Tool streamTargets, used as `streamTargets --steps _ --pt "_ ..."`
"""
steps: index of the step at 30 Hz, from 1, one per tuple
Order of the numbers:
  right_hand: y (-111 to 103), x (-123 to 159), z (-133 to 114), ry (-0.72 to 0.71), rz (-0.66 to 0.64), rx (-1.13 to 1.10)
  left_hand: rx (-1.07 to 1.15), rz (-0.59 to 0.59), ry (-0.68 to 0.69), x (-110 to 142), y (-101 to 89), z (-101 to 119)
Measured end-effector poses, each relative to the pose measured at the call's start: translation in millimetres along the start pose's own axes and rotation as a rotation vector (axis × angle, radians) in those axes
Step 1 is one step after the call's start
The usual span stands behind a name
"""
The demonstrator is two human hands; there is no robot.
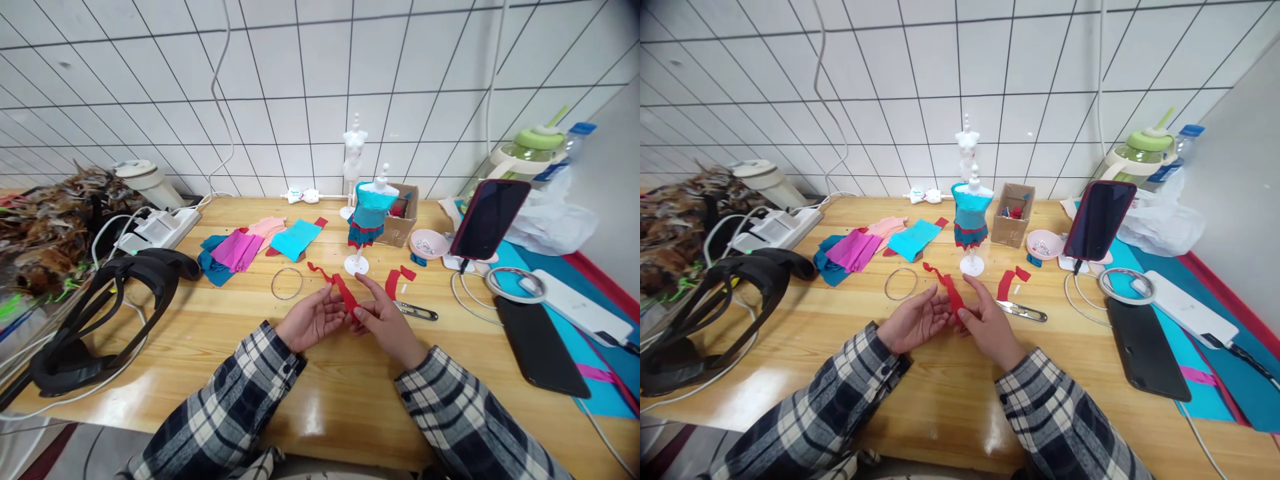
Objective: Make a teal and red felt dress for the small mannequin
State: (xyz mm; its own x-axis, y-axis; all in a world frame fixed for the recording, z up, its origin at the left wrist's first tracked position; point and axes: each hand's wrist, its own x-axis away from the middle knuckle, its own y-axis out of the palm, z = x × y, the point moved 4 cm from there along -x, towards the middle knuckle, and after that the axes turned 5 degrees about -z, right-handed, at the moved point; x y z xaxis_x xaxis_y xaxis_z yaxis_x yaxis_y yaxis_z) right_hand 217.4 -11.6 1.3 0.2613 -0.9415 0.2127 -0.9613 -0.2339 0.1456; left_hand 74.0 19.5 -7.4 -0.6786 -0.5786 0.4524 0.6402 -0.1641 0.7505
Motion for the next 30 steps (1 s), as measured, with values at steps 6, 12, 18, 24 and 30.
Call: streamTargets --steps 6,12,18,24,30 --pt "6.9 0.0 1.5 -0.021 -0.014 0.142 -0.211 -0.040 0.126 -1.2 2.5 -6.8" --pt "-35.1 6.0 -20.4 -0.087 0.056 0.775 -0.236 0.169 0.302 -1.5 -2.4 1.3" --pt "-119.9 24.6 -18.9 -0.004 0.258 1.337 -0.245 0.157 0.382 -0.8 -7.6 9.0" --pt "-119.8 30.7 -11.7 0.145 0.106 1.328 -0.344 0.133 0.444 -7.7 -7.8 8.2" --pt "-82.0 24.7 -31.1 -0.054 0.376 1.047 -0.359 0.140 0.536 -18.1 -5.7 14.1"
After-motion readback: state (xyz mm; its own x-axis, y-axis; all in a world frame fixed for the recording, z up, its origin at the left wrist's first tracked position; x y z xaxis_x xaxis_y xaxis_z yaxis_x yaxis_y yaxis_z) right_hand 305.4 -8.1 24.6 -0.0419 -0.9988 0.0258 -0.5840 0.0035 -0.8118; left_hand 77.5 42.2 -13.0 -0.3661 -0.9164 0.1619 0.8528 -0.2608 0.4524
